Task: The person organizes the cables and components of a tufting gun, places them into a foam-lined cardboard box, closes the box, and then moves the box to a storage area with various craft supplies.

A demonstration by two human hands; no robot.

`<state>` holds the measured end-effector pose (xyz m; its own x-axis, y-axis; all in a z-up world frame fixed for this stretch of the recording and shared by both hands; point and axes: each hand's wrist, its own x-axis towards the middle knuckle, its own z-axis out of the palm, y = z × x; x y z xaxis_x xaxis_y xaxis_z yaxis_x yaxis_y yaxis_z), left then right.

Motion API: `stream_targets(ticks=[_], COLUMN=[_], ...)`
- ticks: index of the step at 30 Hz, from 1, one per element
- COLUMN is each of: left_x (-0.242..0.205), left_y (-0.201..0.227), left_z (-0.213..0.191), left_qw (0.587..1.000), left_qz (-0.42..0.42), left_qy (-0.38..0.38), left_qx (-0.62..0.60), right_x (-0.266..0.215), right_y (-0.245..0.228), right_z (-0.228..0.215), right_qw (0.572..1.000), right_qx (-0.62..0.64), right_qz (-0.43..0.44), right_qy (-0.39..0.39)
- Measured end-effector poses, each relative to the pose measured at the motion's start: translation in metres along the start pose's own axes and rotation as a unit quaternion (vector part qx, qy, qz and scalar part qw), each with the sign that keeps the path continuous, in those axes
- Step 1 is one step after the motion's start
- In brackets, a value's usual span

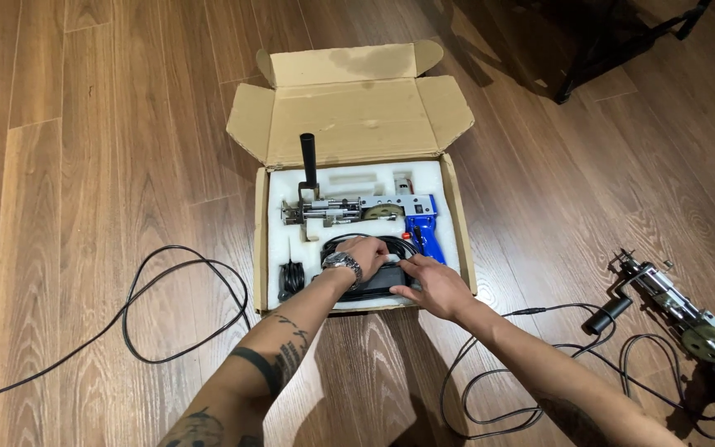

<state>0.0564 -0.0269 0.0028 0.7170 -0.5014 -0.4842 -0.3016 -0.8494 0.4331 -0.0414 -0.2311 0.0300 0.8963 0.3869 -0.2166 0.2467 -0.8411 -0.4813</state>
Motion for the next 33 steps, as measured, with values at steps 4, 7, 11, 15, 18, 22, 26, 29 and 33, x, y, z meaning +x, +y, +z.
stream_targets(ticks=[4,7,11,15,18,22,26,29,33], left_x=[0.021,0.011,-0.02,-0.057,-0.069,-0.054,-0.048,-0.051,-0.052], left_y=[-0.002,0.003,0.011,0.013,0.005,-0.013,-0.016,-0.012,-0.006], left_z=[0.009,-0.001,-0.018,-0.018,0.004,0.02,0.019,0.013,0.013], left_qw=[0.999,0.998,0.97,0.968,0.982,0.986,0.986,0.984,0.983], left_qz=[-0.032,0.006,0.122,0.148,0.108,0.129,0.129,0.12,0.097], left_qy=[-0.025,-0.058,0.151,0.162,0.082,0.073,0.07,0.078,0.074], left_qx=[0.017,-0.029,0.146,0.125,0.128,0.071,0.078,0.109,0.139], right_x=[0.007,0.009,-0.006,-0.009,0.0,0.004,-0.003,0.0,0.008], right_y=[0.016,0.041,0.05,0.031,0.038,0.038,0.026,0.022,0.015], right_z=[0.002,-0.01,-0.041,-0.054,-0.031,-0.023,-0.025,-0.018,-0.005], right_qw=[1.0,0.975,0.919,0.925,0.936,0.956,0.98,0.979,0.981], right_qx=[0.011,0.214,0.374,0.363,0.336,0.279,0.174,0.154,0.06], right_qz=[-0.005,-0.06,0.064,0.076,0.072,0.065,0.089,0.113,0.153], right_qy=[-0.003,0.016,0.11,0.082,0.07,0.063,0.045,0.07,0.098])
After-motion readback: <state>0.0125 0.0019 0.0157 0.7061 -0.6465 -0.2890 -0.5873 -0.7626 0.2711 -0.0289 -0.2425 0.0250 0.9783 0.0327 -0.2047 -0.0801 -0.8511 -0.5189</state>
